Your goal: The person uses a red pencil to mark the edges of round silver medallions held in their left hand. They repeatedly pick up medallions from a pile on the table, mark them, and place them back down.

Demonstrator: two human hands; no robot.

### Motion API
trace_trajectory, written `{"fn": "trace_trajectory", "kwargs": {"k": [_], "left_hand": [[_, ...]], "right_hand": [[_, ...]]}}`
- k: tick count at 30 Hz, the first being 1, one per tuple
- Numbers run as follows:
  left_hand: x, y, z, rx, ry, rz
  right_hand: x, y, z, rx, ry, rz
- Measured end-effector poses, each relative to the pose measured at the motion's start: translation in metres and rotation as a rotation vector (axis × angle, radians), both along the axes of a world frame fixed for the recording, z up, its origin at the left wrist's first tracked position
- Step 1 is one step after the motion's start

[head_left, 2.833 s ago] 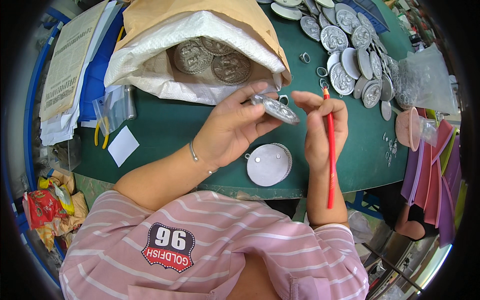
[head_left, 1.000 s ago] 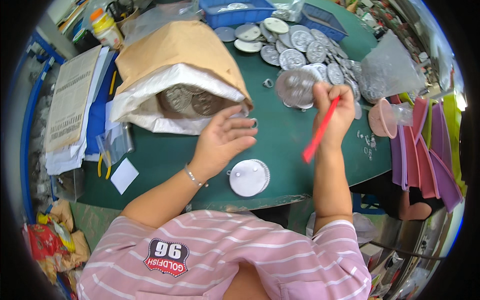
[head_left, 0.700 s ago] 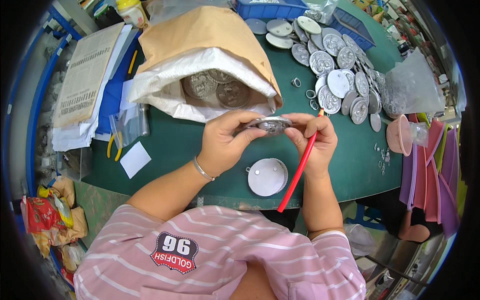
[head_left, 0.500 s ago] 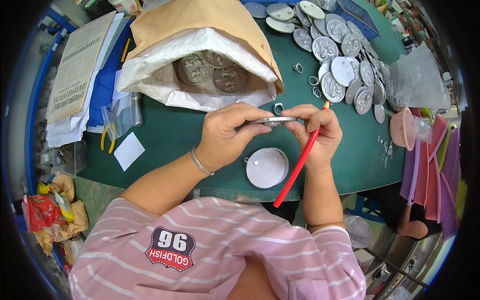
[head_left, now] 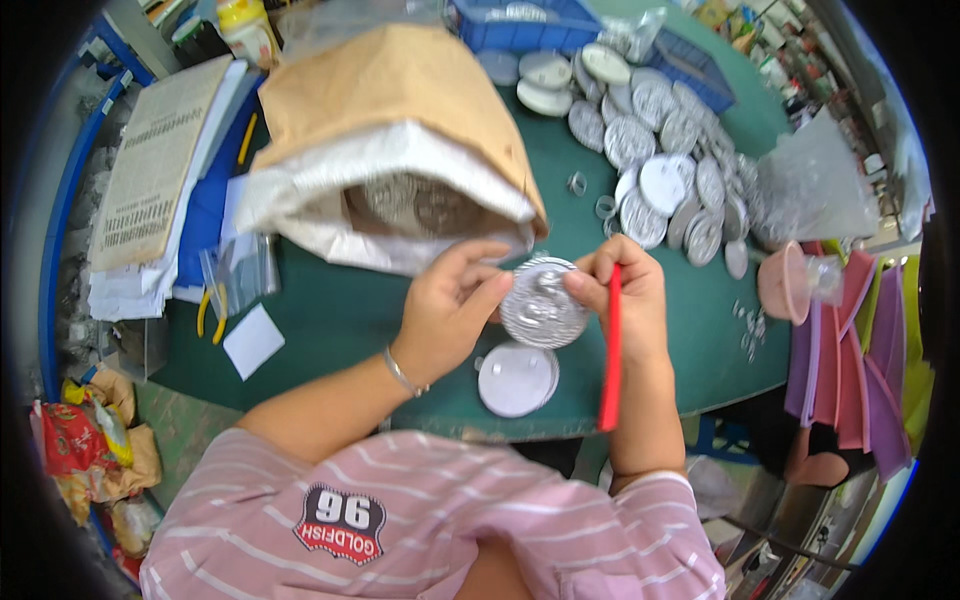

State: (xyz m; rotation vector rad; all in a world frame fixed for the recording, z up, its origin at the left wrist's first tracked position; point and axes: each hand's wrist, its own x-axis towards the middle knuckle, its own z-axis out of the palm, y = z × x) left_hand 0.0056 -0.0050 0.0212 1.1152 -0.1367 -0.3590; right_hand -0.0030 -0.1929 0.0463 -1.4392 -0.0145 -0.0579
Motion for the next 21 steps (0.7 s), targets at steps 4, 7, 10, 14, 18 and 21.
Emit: {"fn": "trace_trajectory", "kwargs": {"k": [4, 7, 10, 14, 18, 21], "left_hand": [[0.005, -0.001, -0.008, 0.102, -0.065, 0.071], [0.007, -0.01, -0.014, 0.093, -0.079, 0.02], [0.008, -0.005, -0.021, 0.08, -0.107, 0.024], [0.008, 0.0, -0.019, 0.062, -0.093, 0.031], [0.008, 0.0, -0.02, 0.034, -0.036, 0.041], [0.006, -0.004, -0.016, 0.049, -0.039, 0.017]], "right_hand": [[0.062, -0.04, 0.043, -0.119, 0.112, -0.125], [0.124, -0.066, 0.054, -0.219, 0.173, -0.164], [0.2, -0.059, 0.067, -0.332, 0.221, -0.155], [0.28, -0.046, 0.067, -0.092, 0.063, -0.271], [0.311, -0.037, 0.064, -0.143, -0.012, -0.361], [0.307, -0.029, 0.044, -0.67, -0.026, -0.188]]}}
